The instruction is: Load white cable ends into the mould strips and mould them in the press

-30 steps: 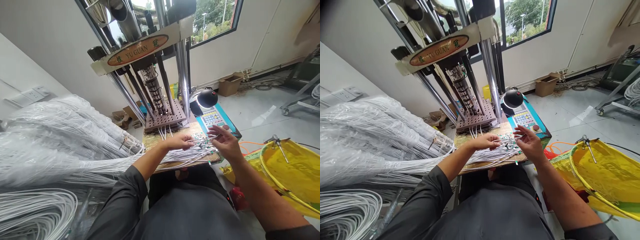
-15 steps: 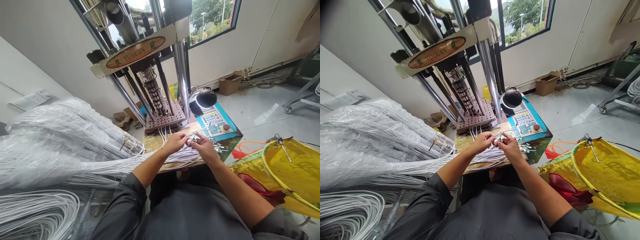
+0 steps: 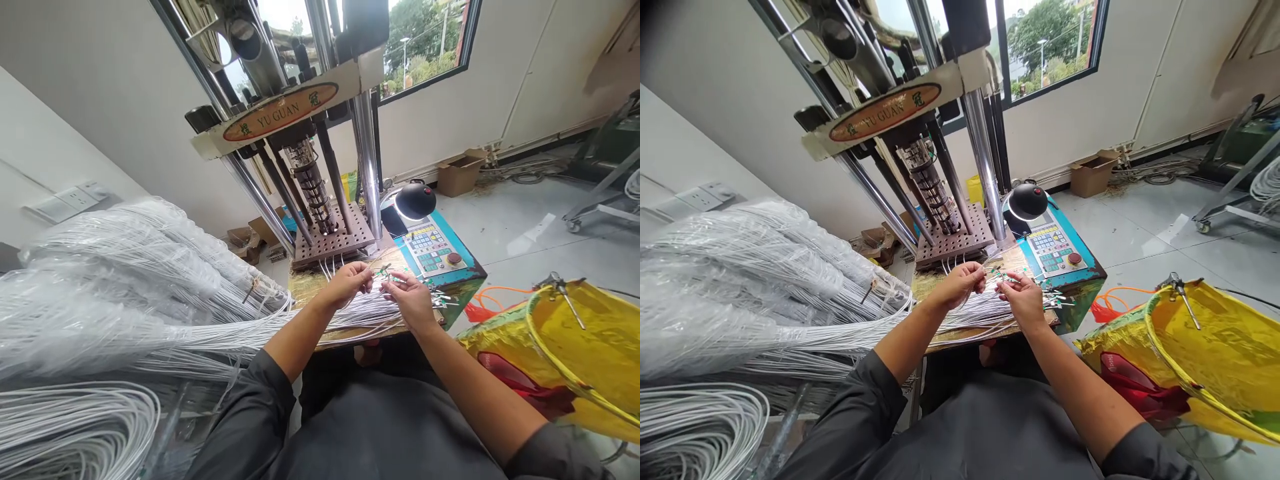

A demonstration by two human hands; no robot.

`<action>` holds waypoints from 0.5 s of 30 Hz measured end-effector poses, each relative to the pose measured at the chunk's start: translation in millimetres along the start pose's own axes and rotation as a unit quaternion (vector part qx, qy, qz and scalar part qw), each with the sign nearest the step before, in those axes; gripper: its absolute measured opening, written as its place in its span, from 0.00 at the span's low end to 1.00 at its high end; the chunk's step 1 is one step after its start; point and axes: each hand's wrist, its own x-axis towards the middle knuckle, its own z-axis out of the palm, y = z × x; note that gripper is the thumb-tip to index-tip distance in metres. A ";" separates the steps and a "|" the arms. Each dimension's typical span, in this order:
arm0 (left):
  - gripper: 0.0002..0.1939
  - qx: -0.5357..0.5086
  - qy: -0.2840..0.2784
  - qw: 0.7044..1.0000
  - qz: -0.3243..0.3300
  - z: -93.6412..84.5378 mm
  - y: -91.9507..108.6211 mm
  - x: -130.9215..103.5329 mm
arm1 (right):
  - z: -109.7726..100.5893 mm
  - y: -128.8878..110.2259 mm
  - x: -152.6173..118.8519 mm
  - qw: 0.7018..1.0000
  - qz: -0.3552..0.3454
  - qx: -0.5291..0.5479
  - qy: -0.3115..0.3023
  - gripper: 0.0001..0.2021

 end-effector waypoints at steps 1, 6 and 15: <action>0.24 -0.026 0.000 1.000 -0.003 0.6 -0.2 -1.2 | -1.6 0.6 -0.1 1.000 0.000 -0.008 0.001 0.30; 0.23 0.024 -0.098 0.992 -0.070 9.1 -5.6 -5.3 | 1.9 -0.3 2.1 0.998 -0.056 -0.029 0.000 0.22; 0.22 -0.058 0.138 0.988 -0.048 9.4 -24.3 8.2 | 6.4 16.5 0.8 0.997 -0.063 0.031 0.036 0.27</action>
